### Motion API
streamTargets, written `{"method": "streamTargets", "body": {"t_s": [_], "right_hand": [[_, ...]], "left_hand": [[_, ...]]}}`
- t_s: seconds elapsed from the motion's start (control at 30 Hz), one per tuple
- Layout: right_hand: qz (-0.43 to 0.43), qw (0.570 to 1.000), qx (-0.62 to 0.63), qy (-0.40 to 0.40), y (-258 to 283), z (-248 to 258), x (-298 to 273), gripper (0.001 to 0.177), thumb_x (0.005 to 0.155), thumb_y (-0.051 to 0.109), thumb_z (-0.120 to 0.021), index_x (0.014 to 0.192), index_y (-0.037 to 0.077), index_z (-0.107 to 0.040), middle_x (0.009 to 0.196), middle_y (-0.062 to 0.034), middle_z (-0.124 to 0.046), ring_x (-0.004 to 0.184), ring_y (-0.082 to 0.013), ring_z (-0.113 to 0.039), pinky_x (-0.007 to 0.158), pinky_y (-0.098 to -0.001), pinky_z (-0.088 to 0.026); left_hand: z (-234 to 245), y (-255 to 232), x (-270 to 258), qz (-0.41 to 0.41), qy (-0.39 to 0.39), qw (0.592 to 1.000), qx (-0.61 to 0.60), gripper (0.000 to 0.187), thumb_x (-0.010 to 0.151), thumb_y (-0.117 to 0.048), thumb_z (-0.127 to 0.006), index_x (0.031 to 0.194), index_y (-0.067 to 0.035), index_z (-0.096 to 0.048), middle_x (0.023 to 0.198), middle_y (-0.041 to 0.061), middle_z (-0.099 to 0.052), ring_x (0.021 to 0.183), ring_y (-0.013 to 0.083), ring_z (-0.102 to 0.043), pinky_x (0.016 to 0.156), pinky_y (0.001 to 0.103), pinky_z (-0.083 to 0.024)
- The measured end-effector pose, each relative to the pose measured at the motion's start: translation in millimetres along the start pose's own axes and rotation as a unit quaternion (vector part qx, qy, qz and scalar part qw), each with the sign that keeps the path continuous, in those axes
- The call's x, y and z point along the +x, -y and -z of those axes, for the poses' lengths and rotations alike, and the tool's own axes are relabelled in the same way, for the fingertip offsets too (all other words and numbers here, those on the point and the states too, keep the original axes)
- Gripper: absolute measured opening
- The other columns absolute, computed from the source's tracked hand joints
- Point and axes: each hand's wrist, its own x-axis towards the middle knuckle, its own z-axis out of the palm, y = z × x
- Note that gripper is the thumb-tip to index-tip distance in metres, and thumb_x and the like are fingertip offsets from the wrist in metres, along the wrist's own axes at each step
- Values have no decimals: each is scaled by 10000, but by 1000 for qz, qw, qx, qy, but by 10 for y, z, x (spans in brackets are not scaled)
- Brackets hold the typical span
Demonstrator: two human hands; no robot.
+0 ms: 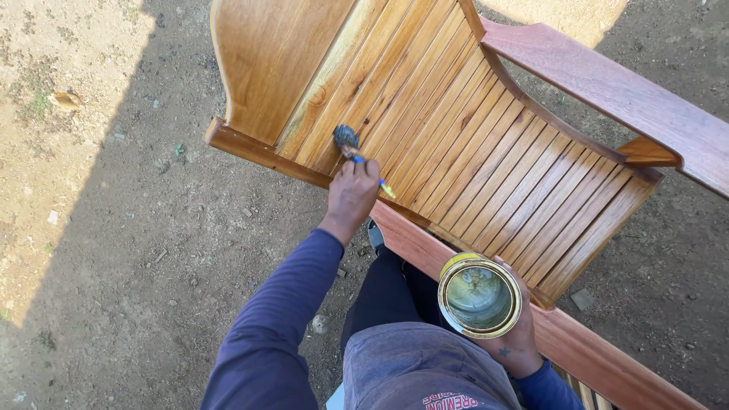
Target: The person applies a wood stain to a wooden chair using a paintbrush. They repeatedly dip the brush into a can of stain and brush the slats and frame of the chair, working methodically across the surface.
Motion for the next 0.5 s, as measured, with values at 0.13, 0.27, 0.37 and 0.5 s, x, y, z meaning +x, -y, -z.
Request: {"method": "streamTargets", "body": {"t_s": [0.13,0.27,0.37,0.5], "right_hand": [[307,866,-364,154,-105,238,-1,758,829,307,-789,1478,163,-424,1448,-65,-550,1323,-211,-538,1116,-410,-456],[-13,999,30,23,45,23,-21,452,1056,438,-518,1393,144,-581,1309,-73,-661,1200,-210,-619,1014,-416,-502],[-11,1000,-5,-15,69,-92,-73,467,1013,466,-487,1388,208,-592,1318,-35,-655,1206,-192,-618,1009,-432,-498],[-22,999,-12,-23,97,-167,-79,482,1011,501,-490,1392,215,-562,1331,-21,-630,1217,-204,-595,1025,-459,-477]], "left_hand": [[244,-90,-321,50,38,998,1,76,904,-86,-636,915,-66,-564,867,155,-711,850,309,-700,650,416,-600],[74,-196,-243,33,49,998,17,64,923,-104,-628,915,-57,-585,851,203,-734,818,319,-729,639,409,-620],[-107,-254,142,31,65,997,-30,97,981,-98,-618,891,-68,-599,837,201,-742,790,324,-734,638,431,-618],[-233,-396,689,-20,-57,998,-17,42,911,-84,-613,951,-75,-618,838,175,-716,830,316,-702,606,397,-590]]}}
